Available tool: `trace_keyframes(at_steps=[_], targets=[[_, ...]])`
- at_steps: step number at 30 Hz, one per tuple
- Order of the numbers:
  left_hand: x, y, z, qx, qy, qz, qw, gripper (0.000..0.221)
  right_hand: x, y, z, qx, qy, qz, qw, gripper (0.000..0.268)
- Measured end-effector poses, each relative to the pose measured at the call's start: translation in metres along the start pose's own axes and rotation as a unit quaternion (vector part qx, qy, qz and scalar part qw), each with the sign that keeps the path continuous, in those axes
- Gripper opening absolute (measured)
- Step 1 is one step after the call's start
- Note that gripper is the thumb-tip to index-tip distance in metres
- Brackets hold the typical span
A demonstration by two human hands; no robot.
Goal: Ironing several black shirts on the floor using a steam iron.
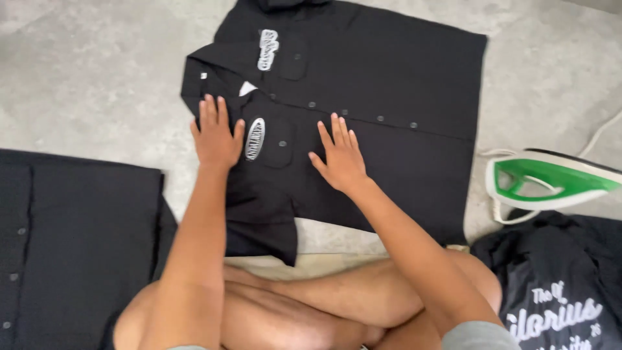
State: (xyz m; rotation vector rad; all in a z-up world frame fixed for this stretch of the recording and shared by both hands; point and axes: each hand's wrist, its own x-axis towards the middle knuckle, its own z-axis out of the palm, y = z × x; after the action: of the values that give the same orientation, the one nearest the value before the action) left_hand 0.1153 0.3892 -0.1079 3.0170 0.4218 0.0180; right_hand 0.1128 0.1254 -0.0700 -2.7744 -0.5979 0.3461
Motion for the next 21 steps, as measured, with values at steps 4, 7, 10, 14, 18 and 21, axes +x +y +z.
trace_keyframes(at_steps=[4,7,10,14,18,21], targets=[[-0.019,0.003,-0.012,-0.016,-0.011,-0.016,1.000,0.065,0.039,-0.038,0.011,0.015,-0.002,-0.005,1.000,0.064],[-0.016,-0.002,-0.007,-0.024,0.004,-0.018,1.000,0.066,0.075,-0.057,0.021,0.033,0.051,-0.017,0.998,0.066],[-0.013,-0.001,-0.005,-0.028,-0.021,-0.023,0.999,0.065,0.104,-0.071,0.032,0.065,0.087,0.052,0.993,0.069],[-0.013,-0.004,-0.006,-0.042,0.002,-0.012,0.999,0.065,0.113,-0.084,0.050,0.023,0.103,-0.076,0.991,0.071],[-0.013,-0.002,-0.003,-0.042,0.024,-0.004,0.999,0.064,0.077,-0.060,0.040,-0.017,0.105,-0.133,0.985,0.072],[-0.014,-0.003,-0.003,-0.039,0.017,-0.002,0.999,0.067,0.033,-0.021,0.036,-0.027,0.019,-0.033,0.999,0.066]])
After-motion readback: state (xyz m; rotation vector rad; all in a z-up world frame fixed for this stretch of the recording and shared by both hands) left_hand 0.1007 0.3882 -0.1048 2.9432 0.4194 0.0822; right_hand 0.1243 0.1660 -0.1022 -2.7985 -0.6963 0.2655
